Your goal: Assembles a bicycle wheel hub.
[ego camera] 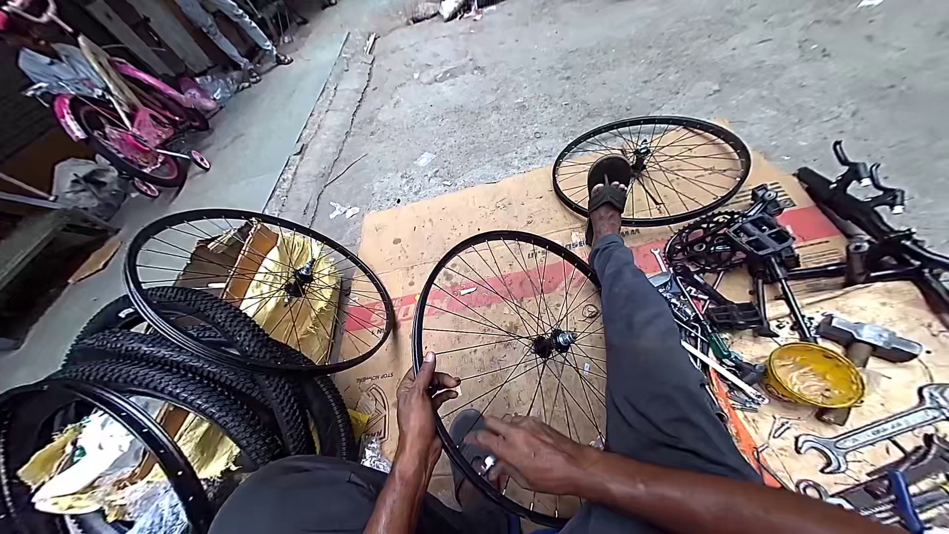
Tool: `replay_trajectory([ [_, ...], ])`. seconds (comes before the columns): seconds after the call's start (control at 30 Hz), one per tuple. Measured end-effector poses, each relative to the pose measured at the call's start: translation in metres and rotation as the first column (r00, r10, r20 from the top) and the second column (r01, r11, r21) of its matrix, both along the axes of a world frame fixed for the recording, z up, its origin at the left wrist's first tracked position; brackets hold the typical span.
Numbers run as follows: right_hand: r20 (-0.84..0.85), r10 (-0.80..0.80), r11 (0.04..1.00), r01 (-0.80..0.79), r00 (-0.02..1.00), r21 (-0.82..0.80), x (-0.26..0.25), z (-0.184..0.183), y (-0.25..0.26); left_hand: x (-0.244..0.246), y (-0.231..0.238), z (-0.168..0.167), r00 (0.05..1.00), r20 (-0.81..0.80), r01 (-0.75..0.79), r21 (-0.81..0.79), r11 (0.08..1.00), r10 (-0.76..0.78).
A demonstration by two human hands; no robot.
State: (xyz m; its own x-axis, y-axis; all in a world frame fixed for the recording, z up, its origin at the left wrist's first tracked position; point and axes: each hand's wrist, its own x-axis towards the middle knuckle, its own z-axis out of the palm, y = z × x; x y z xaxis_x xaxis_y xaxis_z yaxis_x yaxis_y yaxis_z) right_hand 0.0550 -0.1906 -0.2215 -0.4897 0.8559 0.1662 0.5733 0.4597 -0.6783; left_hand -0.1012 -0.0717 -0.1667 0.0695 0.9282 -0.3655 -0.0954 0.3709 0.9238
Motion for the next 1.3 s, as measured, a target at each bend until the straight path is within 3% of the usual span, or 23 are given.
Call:
replay_trajectory([
  [0.07, 0.037, -0.133, 0.982, 0.127, 0.99, 0.138, -0.012, -0.015, -0.003, 0.004, -0.003, 0.005, 1.0, 0.006, 0.016, 0.016, 1.0, -0.017],
  [0.13, 0.088, -0.185, 0.975, 0.171, 0.979, 0.141, -0.016, -0.015, -0.001, 0.006, -0.004, 0.008, 1.0, 0.003, 0.006, 0.008, 1.0, -0.006],
  [0.23, 0.139, 0.038, 0.98, -0.01, 0.99, -0.201, -0.003, 0.016, 0.01, 0.004, -0.006, 0.006, 1.0, -0.012, 0.001, -0.01, 1.0, -0.001],
  [0.3, 0.079, 0.254, 0.876, -0.195, 0.964, -0.442, 0.013, 0.04, 0.029, 0.005, -0.005, 0.008, 1.0, -0.004, 0.006, -0.008, 1.0, -0.006],
  [0.37, -0.061, 0.31, 0.804, -0.296, 0.949, -0.516, 0.024, 0.042, 0.036, 0.006, -0.006, 0.011, 1.0, 0.003, 0.003, -0.013, 1.0, -0.003],
  [0.43, -0.09, 0.175, 0.908, -0.196, 0.98, -0.37, 0.018, 0.035, 0.027, 0.007, -0.007, 0.012, 1.0, 0.002, 0.001, -0.018, 1.0, -0.001],
  [0.5, -0.007, 0.111, 0.994, -0.111, 0.994, 0.025, 0.003, 0.023, 0.011, 0.005, -0.005, 0.008, 1.0, -0.017, -0.013, -0.027, 1.0, 0.013],
  [0.57, 0.038, 0.058, 0.936, -0.068, 0.998, 0.344, -0.008, 0.003, 0.004, 0.001, -0.003, 0.002, 0.999, -0.027, -0.026, -0.042, 0.999, 0.025],
  [0.6, 0.035, 0.044, 0.922, -0.054, 0.998, 0.384, -0.013, -0.004, 0.005, 0.0, -0.002, 0.0, 0.999, -0.033, -0.029, -0.048, 0.998, 0.027],
  [0.67, 0.038, 0.067, 0.968, -0.074, 0.997, 0.241, -0.019, -0.002, 0.009, -0.001, -0.001, -0.003, 0.998, -0.046, -0.04, -0.06, 0.997, 0.037],
  [0.73, 0.061, 0.154, 0.986, -0.15, 0.986, -0.067, -0.012, 0.016, 0.016, -0.002, -0.002, -0.004, 0.998, -0.054, -0.045, -0.068, 0.997, 0.041],
  [0.8, 0.078, 0.284, 0.908, -0.242, 0.956, -0.344, 0.005, 0.039, 0.029, -0.001, -0.001, -0.004, 0.998, -0.05, -0.046, -0.067, 0.997, 0.043],
  [0.87, 0.037, 0.366, 0.823, -0.305, 0.93, -0.48, 0.014, 0.045, 0.042, -0.003, -0.001, -0.006, 0.997, -0.054, -0.05, -0.073, 0.996, 0.046],
  [0.93, -0.019, 0.339, 0.817, -0.304, 0.941, -0.49, 0.012, 0.037, 0.048, -0.005, -0.002, -0.007, 0.997, -0.06, -0.05, -0.078, 0.996, 0.045],
  [1.0, -0.07, 0.187, 0.892, -0.199, 0.98, -0.407, 0.008, 0.026, 0.037, -0.005, 0.001, -0.007, 0.997, -0.062, -0.048, -0.078, 0.996, 0.043],
  [1.07, -0.063, 0.051, 0.99, -0.059, 0.997, -0.129, 0.001, 0.004, 0.012, -0.004, 0.001, -0.007, 0.997, -0.055, -0.053, -0.071, 0.996, 0.049],
  [1.13, 0.007, -0.056, 0.992, 0.055, 0.998, 0.111, -0.011, -0.014, 0.0, -0.001, -0.001, -0.004, 0.998, -0.042, -0.047, -0.058, 0.997, 0.044],
  [1.2, 0.08, -0.069, 0.994, 0.062, 0.994, 0.091, -0.016, -0.014, 0.002, 0.0, -0.002, -0.003, 0.998, -0.04, -0.044, -0.051, 0.998, 0.041],
  [1.3, 0.038, 0.121, 0.977, -0.112, 0.992, -0.184, -0.002, 0.003, 0.013, -0.002, -0.003, -0.006, 0.997, -0.055, -0.051, -0.057, 0.997, 0.048],
])
